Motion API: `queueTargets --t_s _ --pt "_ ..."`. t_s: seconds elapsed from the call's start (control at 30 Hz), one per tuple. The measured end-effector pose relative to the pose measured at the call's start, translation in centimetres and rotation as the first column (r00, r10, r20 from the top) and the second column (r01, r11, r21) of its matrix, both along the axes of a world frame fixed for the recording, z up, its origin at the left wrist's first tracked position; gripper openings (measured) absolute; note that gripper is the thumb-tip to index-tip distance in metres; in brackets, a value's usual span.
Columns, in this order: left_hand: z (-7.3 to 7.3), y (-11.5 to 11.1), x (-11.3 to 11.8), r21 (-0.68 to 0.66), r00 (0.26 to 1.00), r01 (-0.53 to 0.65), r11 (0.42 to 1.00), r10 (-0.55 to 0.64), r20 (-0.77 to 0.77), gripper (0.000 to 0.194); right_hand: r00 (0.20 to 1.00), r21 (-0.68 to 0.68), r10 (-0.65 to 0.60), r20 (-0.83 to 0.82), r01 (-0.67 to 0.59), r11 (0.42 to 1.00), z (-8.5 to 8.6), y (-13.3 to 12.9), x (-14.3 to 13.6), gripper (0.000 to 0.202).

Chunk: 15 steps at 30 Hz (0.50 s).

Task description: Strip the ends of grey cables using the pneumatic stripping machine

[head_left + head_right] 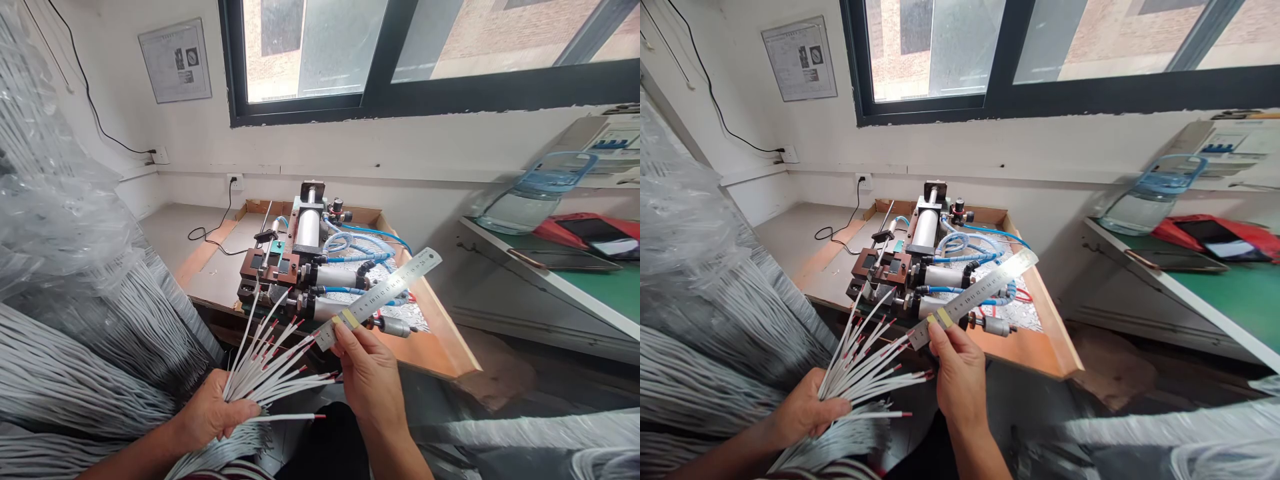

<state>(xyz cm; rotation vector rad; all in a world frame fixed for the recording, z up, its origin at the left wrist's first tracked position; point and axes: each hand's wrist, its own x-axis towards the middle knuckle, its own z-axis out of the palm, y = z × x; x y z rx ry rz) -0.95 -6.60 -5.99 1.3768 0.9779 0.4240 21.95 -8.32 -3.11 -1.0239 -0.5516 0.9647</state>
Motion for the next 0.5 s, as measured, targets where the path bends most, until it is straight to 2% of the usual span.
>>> queueTargets --t_s 0.37,0.5 --pt "0.37 -0.14 0.2 -0.007 1.0 0.002 1.0 -0.002 0.002 0.033 0.998 -0.018 -0.022 0.059 0.023 1.0 -0.55 0.14 0.05 0.024" --pt "-0.05 -0.03 0.08 -0.003 1.0 0.004 1.0 -0.004 -0.015 0.031 0.995 0.037 -0.095 0.022 0.094 0.995 0.12 0.23 0.58 0.019"
